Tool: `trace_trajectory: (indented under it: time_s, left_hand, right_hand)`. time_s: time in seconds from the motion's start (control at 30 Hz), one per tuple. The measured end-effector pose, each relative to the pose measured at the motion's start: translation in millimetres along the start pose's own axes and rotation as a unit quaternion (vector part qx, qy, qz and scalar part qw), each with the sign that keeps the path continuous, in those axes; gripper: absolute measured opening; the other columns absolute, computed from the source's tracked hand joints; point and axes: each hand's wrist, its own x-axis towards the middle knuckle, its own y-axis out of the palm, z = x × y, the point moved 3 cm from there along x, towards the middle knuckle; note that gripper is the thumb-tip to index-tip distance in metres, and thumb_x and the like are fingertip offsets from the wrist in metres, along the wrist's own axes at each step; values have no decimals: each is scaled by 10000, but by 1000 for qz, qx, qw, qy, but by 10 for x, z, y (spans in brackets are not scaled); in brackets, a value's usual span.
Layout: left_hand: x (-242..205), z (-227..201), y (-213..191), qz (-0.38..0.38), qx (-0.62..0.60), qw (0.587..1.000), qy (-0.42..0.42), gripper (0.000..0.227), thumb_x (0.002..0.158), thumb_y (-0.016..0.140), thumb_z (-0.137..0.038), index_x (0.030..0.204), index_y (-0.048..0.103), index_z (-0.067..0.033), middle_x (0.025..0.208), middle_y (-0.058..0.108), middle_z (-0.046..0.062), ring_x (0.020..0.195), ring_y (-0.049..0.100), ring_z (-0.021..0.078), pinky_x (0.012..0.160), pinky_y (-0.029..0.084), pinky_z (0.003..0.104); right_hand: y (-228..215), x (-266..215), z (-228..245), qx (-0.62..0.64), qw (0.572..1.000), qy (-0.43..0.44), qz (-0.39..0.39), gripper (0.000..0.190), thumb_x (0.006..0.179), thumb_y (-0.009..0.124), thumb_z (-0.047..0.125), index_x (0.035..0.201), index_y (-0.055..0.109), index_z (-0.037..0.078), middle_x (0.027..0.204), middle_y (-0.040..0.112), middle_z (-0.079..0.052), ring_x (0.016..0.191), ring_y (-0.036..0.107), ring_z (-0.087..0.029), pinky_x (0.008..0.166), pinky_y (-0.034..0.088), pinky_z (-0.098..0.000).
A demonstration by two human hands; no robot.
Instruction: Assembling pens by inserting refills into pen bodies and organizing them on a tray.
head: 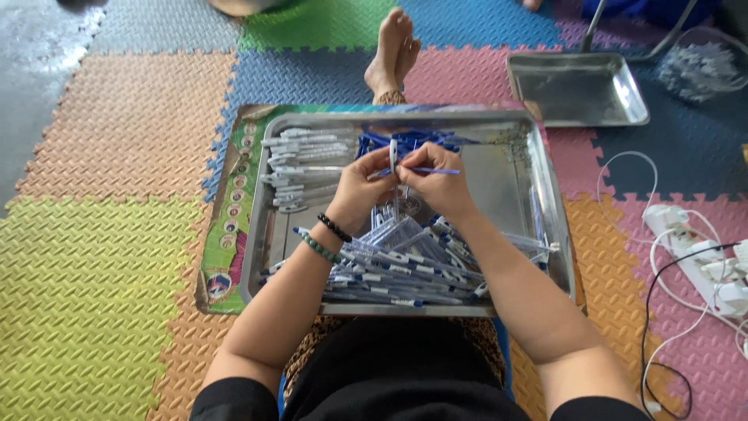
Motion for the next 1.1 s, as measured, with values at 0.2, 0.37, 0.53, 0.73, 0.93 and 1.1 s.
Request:
trace_trajectory:
  time_s: [0.2, 0.37, 0.53, 0.73, 0.93, 1.1]
  left_hand:
    - [7, 53, 9, -17, -1, 1000, -2, 647, 959, 893, -14, 1559, 655, -57, 1304, 741, 117, 1068, 802, 242, 832, 761, 508]
    - [1, 101, 33, -30, -2, 1000, 0, 653, 958, 885, -8, 1563, 645, -53, 1295, 719, 118, 1068, 792, 236, 822, 766, 500]
    - [7, 125, 39, -43, 2, 999, -1, 642, 965, 876, -14, 1561, 642, -60, 1286, 713, 117, 1051, 805, 243, 796, 769, 502]
    - [16, 70, 33, -38, -14, 999, -20, 661, 928, 885, 27, 1542, 646, -27, 1243, 717, 158, 1001, 819, 297, 741, 764, 550]
    - [-64, 57, 70, 3, -21, 998, -54, 616, 923, 854, 63, 1507, 681, -28, 1204, 778, 174, 943, 833, 307, 699, 755, 582]
    - [-175, 15, 142, 56, 6, 996, -62, 566, 928, 854, 55, 1471, 710, -7, 1240, 803, 189, 952, 839, 282, 703, 757, 549]
  right_hand:
    - [23, -16, 27, 5, 1000, 25, -14, 199, 866, 960, 11, 921, 770, -11, 964, 823, -227, 881, 832, -280, 677, 684, -341]
    - [38, -19, -29, 6, 999, 36, -25, 196, 873, 951, 10, 917, 762, -20, 967, 818, -237, 871, 829, -290, 662, 684, -347]
    - [60, -33, -44, 8, 999, 35, -27, 194, 884, 945, -2, 914, 755, -15, 972, 819, -242, 833, 834, -311, 624, 684, -359]
    - [5, 54, 6, 96, 993, 63, -21, 183, 936, 885, 32, 916, 708, -11, 997, 811, -210, 843, 789, -218, 606, 675, -310]
    - [-192, 129, -210, 208, 949, 227, -72, 238, 1029, 854, 143, 1157, 682, 40, 1014, 830, -136, 747, 806, -132, 556, 678, -207]
    - [-123, 97, -440, 250, 921, 299, -10, 307, 1040, 874, 343, 984, 724, 81, 872, 801, -87, 680, 777, -121, 527, 673, -216]
